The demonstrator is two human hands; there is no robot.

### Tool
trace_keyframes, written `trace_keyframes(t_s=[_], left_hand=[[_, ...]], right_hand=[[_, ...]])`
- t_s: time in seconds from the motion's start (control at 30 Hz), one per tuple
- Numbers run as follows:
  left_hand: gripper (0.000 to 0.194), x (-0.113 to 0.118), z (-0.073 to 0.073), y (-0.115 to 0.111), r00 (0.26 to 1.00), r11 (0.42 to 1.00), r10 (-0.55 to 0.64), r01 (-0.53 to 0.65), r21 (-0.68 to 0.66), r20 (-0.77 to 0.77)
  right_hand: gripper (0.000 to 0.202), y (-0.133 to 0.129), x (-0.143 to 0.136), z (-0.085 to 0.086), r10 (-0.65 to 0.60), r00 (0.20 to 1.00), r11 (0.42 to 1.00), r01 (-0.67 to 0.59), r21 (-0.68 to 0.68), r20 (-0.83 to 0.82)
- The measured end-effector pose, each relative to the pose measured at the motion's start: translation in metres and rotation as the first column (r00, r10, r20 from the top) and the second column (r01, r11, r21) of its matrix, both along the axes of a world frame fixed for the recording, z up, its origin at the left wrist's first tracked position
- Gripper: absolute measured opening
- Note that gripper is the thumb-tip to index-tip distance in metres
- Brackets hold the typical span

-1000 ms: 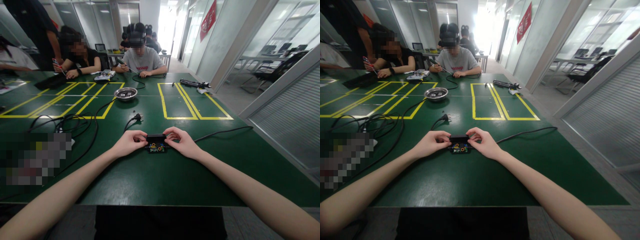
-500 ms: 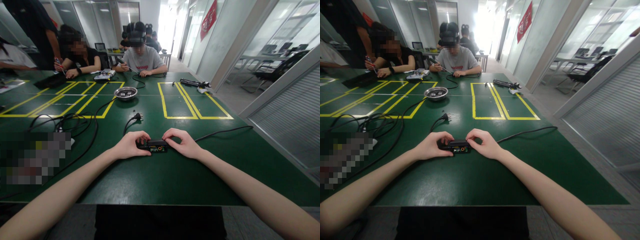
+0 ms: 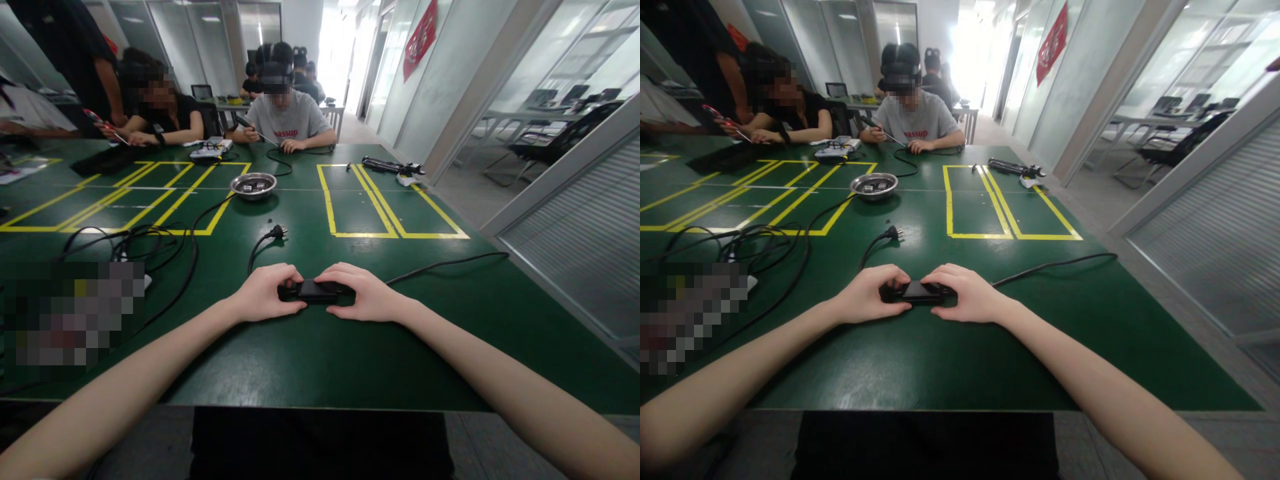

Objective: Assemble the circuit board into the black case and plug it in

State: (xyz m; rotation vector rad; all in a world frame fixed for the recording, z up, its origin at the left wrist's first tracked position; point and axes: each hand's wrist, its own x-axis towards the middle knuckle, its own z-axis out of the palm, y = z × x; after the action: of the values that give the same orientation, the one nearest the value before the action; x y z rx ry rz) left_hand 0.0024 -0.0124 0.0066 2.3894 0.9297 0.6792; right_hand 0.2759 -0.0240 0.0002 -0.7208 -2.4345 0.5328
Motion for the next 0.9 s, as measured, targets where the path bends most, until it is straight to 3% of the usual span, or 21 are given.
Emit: trace_keyframes(t_s=[0.2,0.3,0.43,0.57,0.67,0.9], left_hand=[[0.026,0.0030,0.0052,-0.0085,0.997,0.998,0.065,-0.064,-0.017,0.048],[0.032,0.0034,0.0067,-0.0103,0.999,0.999,0.043,-0.042,-0.014,0.033],[0.051,0.0050,0.0034,-0.0087,0.998,0.998,-0.053,0.055,0.042,-0.033],[0.035,0.0059,-0.0007,-0.0068,0.994,0.986,-0.061,0.074,0.148,-0.092],[0.034,0.0059,-0.0012,-0.0067,0.990,0.973,-0.068,0.093,0.209,-0.125],[0.033,0.0090,0.0022,-0.0103,0.984,0.972,-0.057,0.094,0.215,-0.171]], right_hand=[[0.045,0.0004,-0.0009,0.0010,-0.051,0.987,0.973,0.016,0.229,0.149],[0.041,0.0004,-0.0001,-0.0003,-0.081,0.977,0.957,0.022,0.288,0.197],[0.042,-0.0006,-0.0005,-0.0022,-0.080,0.968,0.959,0.009,0.284,0.238],[0.041,-0.0023,-0.0017,-0.0008,-0.083,0.967,0.966,0.019,0.256,0.241],[0.039,-0.0025,-0.0018,0.0010,-0.081,0.970,0.973,0.028,0.229,0.229],[0.034,-0.0022,-0.0027,0.0020,-0.066,0.977,0.976,0.022,0.214,0.201]])
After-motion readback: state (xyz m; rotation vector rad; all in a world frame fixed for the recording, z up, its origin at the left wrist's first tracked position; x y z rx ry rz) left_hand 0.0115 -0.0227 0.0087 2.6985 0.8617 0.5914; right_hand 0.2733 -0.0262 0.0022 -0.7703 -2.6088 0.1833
